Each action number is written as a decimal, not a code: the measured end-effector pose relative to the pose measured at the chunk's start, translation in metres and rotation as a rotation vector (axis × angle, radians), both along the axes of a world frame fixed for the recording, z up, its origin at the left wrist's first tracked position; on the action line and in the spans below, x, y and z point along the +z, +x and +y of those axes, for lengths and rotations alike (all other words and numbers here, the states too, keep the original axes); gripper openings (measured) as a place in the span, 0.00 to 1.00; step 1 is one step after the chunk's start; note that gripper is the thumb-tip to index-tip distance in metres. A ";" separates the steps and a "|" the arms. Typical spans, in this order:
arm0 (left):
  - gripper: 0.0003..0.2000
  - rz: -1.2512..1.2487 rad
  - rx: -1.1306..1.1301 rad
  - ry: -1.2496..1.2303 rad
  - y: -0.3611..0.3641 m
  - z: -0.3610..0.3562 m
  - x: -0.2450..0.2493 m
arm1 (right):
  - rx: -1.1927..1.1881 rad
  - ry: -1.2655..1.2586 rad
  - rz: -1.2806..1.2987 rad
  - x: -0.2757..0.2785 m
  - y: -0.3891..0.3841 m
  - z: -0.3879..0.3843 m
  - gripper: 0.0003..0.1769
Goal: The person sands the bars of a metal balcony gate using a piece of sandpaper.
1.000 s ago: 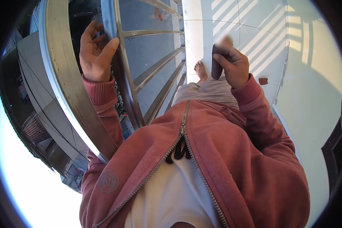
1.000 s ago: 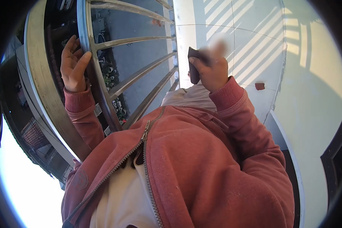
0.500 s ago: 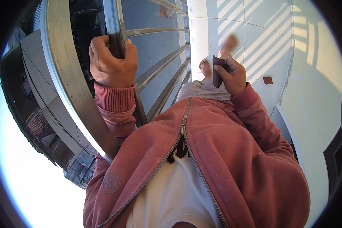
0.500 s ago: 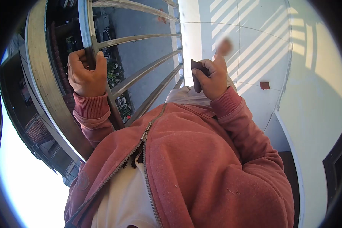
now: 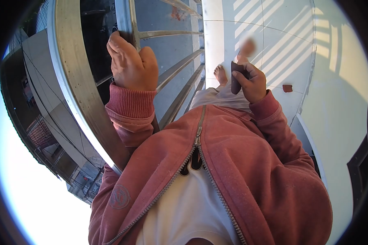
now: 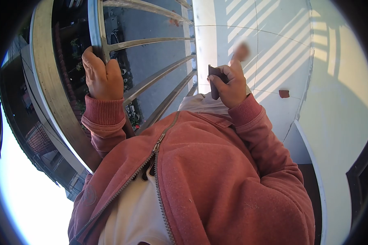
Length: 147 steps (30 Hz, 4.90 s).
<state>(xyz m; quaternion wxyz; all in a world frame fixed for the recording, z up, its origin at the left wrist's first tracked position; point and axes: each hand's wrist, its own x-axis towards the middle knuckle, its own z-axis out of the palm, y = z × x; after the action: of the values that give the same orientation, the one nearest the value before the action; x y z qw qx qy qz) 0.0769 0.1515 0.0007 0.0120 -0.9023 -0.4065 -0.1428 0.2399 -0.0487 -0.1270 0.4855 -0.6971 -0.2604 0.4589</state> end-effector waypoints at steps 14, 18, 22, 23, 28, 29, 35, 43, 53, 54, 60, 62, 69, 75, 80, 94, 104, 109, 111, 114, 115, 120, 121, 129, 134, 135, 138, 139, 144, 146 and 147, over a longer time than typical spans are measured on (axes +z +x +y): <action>0.17 -0.065 0.144 -0.135 0.004 -0.004 -0.001 | -0.018 -0.088 0.043 0.004 0.002 0.005 0.07; 0.20 0.004 0.003 -0.003 0.003 0.000 -0.001 | -0.011 -0.060 -0.001 0.001 0.002 0.003 0.06; 0.20 0.024 0.053 -0.049 0.002 0.001 -0.001 | -0.005 -0.088 0.034 0.005 0.001 0.004 0.06; 0.20 0.030 0.064 -0.054 0.003 0.001 -0.002 | -0.003 -0.086 0.033 0.004 0.001 0.004 0.06; 0.19 -0.001 -0.004 0.003 0.000 0.002 -0.002 | 0.014 -0.035 -0.038 0.006 0.001 0.003 0.07; 0.18 -0.025 0.008 -0.033 0.000 0.002 -0.002 | 0.010 -0.032 -0.041 0.006 0.001 0.004 0.07; 0.16 0.038 0.146 -0.106 0.008 0.002 0.000 | 0.009 -0.021 0.018 0.012 0.000 0.005 0.07; 0.13 0.084 0.259 -0.138 0.014 0.009 -0.004 | 0.028 -0.031 0.079 0.018 -0.004 -0.001 0.07; 0.16 0.157 0.377 -0.301 0.022 0.011 0.008 | 0.109 -0.006 -0.144 0.004 -0.011 -0.005 0.08; 0.17 0.151 0.366 -0.332 0.019 0.012 0.009 | 0.111 -0.009 -0.128 0.006 -0.011 -0.003 0.08; 0.27 -0.175 0.096 -0.336 -0.019 0.004 -0.001 | 0.101 -0.043 -0.022 0.013 -0.008 0.009 0.08; 0.25 -0.118 0.190 -0.301 -0.010 0.006 0.004 | 0.103 -0.041 0.002 0.016 -0.008 0.013 0.08; 0.18 0.000 0.382 -0.318 0.015 0.027 0.027 | 0.158 -0.047 0.035 0.018 -0.011 0.018 0.08; 0.19 0.038 0.333 -0.403 0.009 0.036 0.032 | 0.110 0.022 0.204 0.022 -0.017 0.028 0.07; 0.18 -0.567 0.162 -0.676 -0.015 0.019 0.018 | 0.069 0.280 0.319 0.035 -0.028 0.079 0.06; 0.37 -0.405 0.200 -0.834 -0.061 -0.059 0.008 | 0.134 1.048 -0.665 0.081 -0.042 0.183 0.14; 0.38 -0.400 0.130 -0.644 -0.060 -0.060 0.000 | 0.057 1.108 -0.780 0.074 -0.043 0.200 0.13; 0.40 -0.423 0.195 -0.721 -0.063 -0.059 -0.004 | 0.346 0.619 0.127 0.084 -0.062 0.122 0.08; 0.40 -0.418 0.113 -0.568 -0.058 -0.060 0.003 | 0.223 0.483 0.570 0.086 -0.049 0.110 0.09; 0.36 -0.656 0.016 -0.461 -0.050 -0.060 0.005 | 0.158 0.339 1.003 0.084 -0.037 0.099 0.16; 0.32 -0.639 -0.054 -0.426 -0.047 -0.057 0.015 | 0.173 0.355 1.051 0.088 -0.037 0.095 0.15; 0.19 -0.772 -0.197 -0.891 -0.034 -0.044 0.023 | 0.194 0.402 0.993 0.104 -0.034 0.089 0.14; 0.17 -0.972 -0.029 -1.071 -0.024 -0.050 0.027 | 0.199 0.405 0.989 0.108 -0.032 0.088 0.14; 0.09 -1.235 -0.035 -1.353 -0.011 -0.036 0.025 | 0.285 0.605 1.165 0.118 -0.025 0.073 0.23; 0.07 -1.392 -0.026 -1.368 -0.010 -0.035 0.018 | 0.084 0.644 0.968 0.111 -0.056 0.058 0.26; 0.08 -1.391 -0.048 -1.371 -0.011 -0.035 0.015 | 0.116 0.612 0.811 0.114 -0.054 0.056 0.26; 0.08 -1.375 -0.062 -1.404 -0.012 -0.042 0.015 | 0.142 0.666 0.582 0.126 -0.050 0.060 0.24; 0.08 -1.362 -0.055 -1.431 -0.011 -0.043 0.016 | 0.154 0.693 0.640 0.128 -0.048 0.061 0.25; 0.10 -1.253 -0.134 -1.411 -0.020 -0.038 0.018 | 0.248 0.674 0.923 0.133 -0.038 0.066 0.27; 0.10 -1.201 -0.162 -1.408 -0.023 -0.038 0.020 | 0.354 0.555 0.811 0.131 -0.034 0.060 0.28; 0.10 -1.179 -0.159 -1.350 -0.024 -0.037 0.018 | 0.390 0.516 0.773 0.131 -0.034 0.059 0.28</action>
<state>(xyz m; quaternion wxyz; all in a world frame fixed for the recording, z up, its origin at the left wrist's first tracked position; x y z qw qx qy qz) 0.0533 0.1142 0.0190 -0.7411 -0.5232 -0.2803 -0.3137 0.2062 0.0101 0.0035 0.6081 -0.2717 -0.2917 0.6865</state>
